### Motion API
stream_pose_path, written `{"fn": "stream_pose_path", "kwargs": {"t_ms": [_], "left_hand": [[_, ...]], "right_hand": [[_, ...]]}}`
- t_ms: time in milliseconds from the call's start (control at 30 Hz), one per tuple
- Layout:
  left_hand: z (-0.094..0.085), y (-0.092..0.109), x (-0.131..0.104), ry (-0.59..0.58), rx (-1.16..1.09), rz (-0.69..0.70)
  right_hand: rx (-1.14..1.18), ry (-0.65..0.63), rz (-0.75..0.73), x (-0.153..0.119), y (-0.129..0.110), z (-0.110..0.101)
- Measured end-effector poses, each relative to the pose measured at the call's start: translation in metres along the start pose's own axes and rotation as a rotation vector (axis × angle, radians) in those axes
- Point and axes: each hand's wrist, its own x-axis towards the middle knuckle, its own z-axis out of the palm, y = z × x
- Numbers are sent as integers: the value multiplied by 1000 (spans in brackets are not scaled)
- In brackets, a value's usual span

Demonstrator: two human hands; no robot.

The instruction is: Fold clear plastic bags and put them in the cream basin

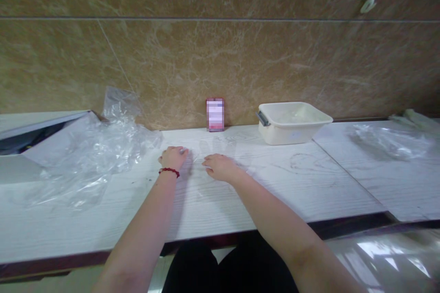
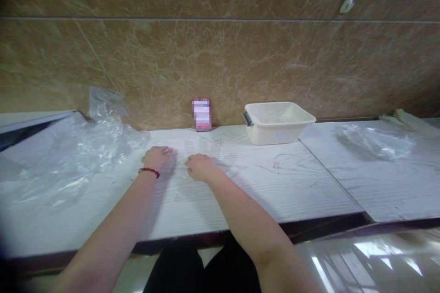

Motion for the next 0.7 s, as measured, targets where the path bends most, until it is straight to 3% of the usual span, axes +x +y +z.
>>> {"fn": "stream_pose_path", "kwargs": {"t_ms": [400,700], "left_hand": [[2,11,6,-28,-12,111],[3,0,10,11,-10,58]], "right_hand": [[47,17,-25,-3,6,-6],[61,8,-61,-3,0,-3]]}}
